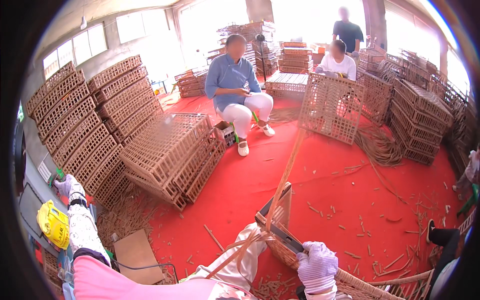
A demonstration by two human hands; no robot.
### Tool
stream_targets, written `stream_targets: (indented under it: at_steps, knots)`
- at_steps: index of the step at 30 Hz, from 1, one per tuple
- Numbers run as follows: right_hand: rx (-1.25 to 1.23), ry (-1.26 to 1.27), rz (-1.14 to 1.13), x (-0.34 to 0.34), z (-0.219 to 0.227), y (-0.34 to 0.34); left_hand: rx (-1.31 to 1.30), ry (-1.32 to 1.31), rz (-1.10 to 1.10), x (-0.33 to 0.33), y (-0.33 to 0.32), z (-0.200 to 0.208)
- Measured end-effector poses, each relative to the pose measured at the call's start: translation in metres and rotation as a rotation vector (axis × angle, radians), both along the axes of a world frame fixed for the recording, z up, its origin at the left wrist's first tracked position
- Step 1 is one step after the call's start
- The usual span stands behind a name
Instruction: The person is weaving bamboo strips to create a large wicker or bamboo structure, likely a basket or part of furniture, using a pneumatic stapler to secure joints.
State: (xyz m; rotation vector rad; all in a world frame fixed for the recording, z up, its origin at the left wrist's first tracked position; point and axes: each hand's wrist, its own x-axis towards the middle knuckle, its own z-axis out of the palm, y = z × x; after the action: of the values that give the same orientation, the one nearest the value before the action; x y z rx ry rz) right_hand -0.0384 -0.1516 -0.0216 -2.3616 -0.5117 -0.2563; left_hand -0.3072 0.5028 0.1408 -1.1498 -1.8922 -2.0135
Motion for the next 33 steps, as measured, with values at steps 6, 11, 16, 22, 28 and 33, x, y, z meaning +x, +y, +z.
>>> stream_targets:
  at_steps: [6, 11, 16, 22, 28, 33]
  knots:
    - [-0.020, -0.024, -0.003, 0.002, 0.001, 0.002, 0.057, 0.077, -0.173, 0.024, 0.025, -0.016]
    - [-0.001, -0.052, 0.012, 0.005, 0.005, 0.001, 0.198, 0.191, -0.647, 0.067, -0.008, -0.014]
    - [-0.003, -0.019, 0.008, 0.002, 0.001, 0.005, 0.310, 0.517, -1.098, 0.156, -0.120, -0.060]
    - [-0.017, 0.023, -0.040, 0.003, 0.006, -0.008, 0.516, 0.906, -2.014, 0.205, -0.309, -0.091]
    - [0.001, -0.005, 0.073, 0.056, 0.012, 0.000, 0.464, 0.843, -2.479, 0.232, -0.379, -0.143]
    - [0.024, 0.294, 0.062, 0.069, 0.020, -0.012, 0.056, 0.722, -2.609, 0.258, -0.442, -0.169]
